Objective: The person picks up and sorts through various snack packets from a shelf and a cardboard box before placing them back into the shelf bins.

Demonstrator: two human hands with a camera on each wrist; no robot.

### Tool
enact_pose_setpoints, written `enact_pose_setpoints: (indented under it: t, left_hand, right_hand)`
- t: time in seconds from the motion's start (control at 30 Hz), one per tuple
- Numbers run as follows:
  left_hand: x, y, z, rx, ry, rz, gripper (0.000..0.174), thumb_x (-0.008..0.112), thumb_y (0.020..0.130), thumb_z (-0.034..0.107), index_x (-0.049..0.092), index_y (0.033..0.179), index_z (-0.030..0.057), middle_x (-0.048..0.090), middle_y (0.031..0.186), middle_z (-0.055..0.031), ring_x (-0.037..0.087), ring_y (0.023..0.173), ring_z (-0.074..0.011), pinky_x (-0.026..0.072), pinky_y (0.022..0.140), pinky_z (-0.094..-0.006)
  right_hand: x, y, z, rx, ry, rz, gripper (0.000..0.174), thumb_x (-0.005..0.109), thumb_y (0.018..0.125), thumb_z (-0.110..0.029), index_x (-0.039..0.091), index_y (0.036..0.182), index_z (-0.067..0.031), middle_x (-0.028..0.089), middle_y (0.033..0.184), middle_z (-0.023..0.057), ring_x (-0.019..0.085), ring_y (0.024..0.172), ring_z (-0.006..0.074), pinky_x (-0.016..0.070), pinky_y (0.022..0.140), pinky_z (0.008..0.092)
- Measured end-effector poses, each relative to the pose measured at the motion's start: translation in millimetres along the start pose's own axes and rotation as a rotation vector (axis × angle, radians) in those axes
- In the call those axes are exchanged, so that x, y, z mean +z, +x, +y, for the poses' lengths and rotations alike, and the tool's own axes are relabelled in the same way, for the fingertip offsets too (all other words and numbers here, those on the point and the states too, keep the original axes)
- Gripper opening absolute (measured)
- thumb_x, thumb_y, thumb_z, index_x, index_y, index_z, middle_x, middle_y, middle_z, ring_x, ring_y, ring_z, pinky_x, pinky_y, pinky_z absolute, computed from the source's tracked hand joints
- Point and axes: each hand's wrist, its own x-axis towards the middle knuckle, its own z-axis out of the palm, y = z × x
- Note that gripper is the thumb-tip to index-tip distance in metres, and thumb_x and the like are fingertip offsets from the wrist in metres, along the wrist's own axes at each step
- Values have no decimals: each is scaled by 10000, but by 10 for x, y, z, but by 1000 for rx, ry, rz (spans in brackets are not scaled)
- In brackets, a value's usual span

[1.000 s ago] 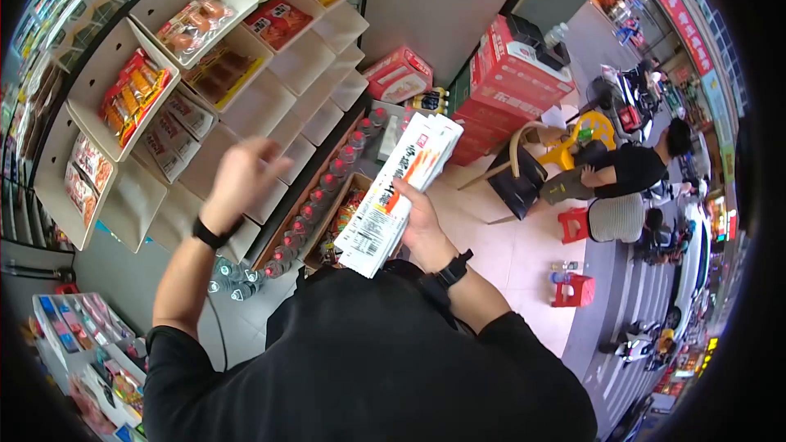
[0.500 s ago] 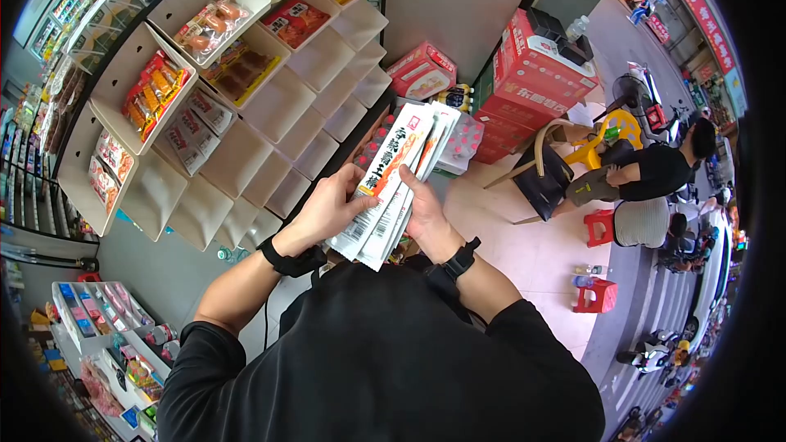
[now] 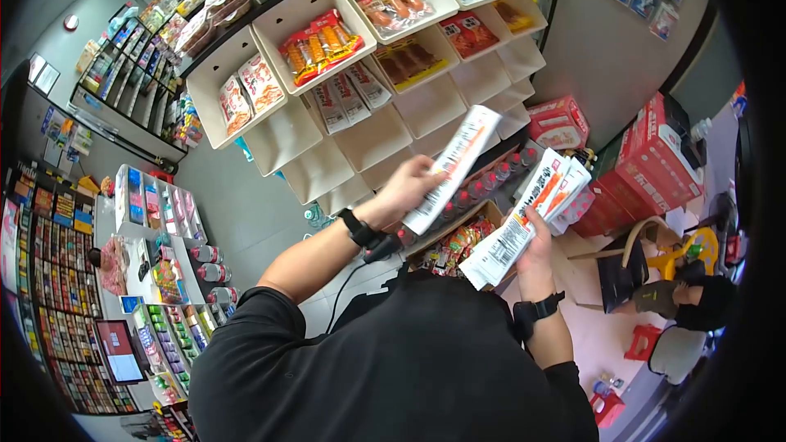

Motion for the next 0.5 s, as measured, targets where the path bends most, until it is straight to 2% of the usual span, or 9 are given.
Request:
enact_pose_setpoints:
  t: [0.1, 0.13, 0.17, 0.2, 0.27, 0.33, 0.37, 0.43, 0.5]
  left_hand:
    - [-830, 373, -338, 110, -95, 311, 398, 723, 994, 219, 551, 1245, -39, 711, 937, -95, 683, 724, -142, 562, 593, -315]
    - [-1121, 453, -358, 126, 94, 454, 405, 732, 983, 200, 543, 1243, -48, 714, 939, -108, 691, 727, -155, 564, 600, -325]
    - [-1476, 664, -522, 209, 70, 507, 420, 742, 969, 188, 537, 1239, -60, 715, 939, -113, 692, 731, -160, 565, 618, -323]
    - [-1631, 631, -348, 133, 86, 571, 426, 751, 951, 171, 532, 1232, -63, 713, 937, -121, 692, 776, -161, 569, 668, -323]
    - [-2180, 939, -427, 273, 267, 611, 430, 756, 881, 138, 606, 1220, -80, 733, 1002, -163, 718, 911, -242, 573, 801, -373]
    - [-2412, 1111, -233, 63, 351, 676, 411, 757, 854, 167, 660, 1159, -91, 740, 1049, -236, 735, 978, -327, 578, 857, -409]
    - [-2490, 1205, -152, 63, 345, 680, 411, 757, 854, 167, 660, 1159, -91, 740, 1049, -236, 735, 978, -327, 578, 857, -409]
    - [-2510, 1364, 12, -5, 827, 731, 407, 755, 840, 186, 680, 1127, -94, 719, 1078, -297, 714, 1042, -397, 574, 906, -453]
    - [-2497, 1492, -35, 129, 1064, 797, 360, 687, 866, 166, 699, 1152, -51, 707, 1108, -302, 693, 1055, -435, 562, 935, -499]
  right_hand:
    - [24, -99, -109, 27, -36, -15, 324, 703, 928, -174, 598, 1172, 11, 671, 909, 160, 697, 801, 279, 604, 744, 396]
    - [45, -143, -153, 22, -54, -20, 327, 704, 926, -181, 598, 1170, 10, 671, 909, 158, 697, 803, 281, 600, 737, 394]
    - [-11, -140, -174, 25, -65, 1, 317, 704, 925, -190, 602, 1155, 2, 671, 904, 154, 695, 806, 285, 594, 729, 390]
    - [-51, -150, -192, 26, -72, -1, 317, 704, 925, -190, 602, 1155, 2, 671, 904, 154, 695, 806, 285, 594, 729, 390]
    - [-86, -136, -194, 38, -66, 44, 302, 703, 926, -193, 604, 1142, -8, 674, 900, 151, 695, 804, 290, 591, 734, 391]
    - [-118, -133, -168, 33, -89, 37, 297, 702, 927, -196, 603, 1136, -9, 677, 902, 148, 695, 806, 290, 588, 740, 394]
    - [-111, -142, -155, 31, -97, 57, 301, 704, 928, -198, 602, 1136, -6, 678, 902, 147, 695, 806, 289, 588, 744, 395]
    - [-66, -194, -162, 31, -121, 71, 313, 707, 931, -200, 601, 1144, 4, 674, 904, 144, 690, 810, 285, 589, 753, 392]
    - [-20, -205, -158, 29, -123, 61, 317, 706, 933, -202, 602, 1150, 5, 671, 907, 144, 687, 811, 284, 588, 755, 391]
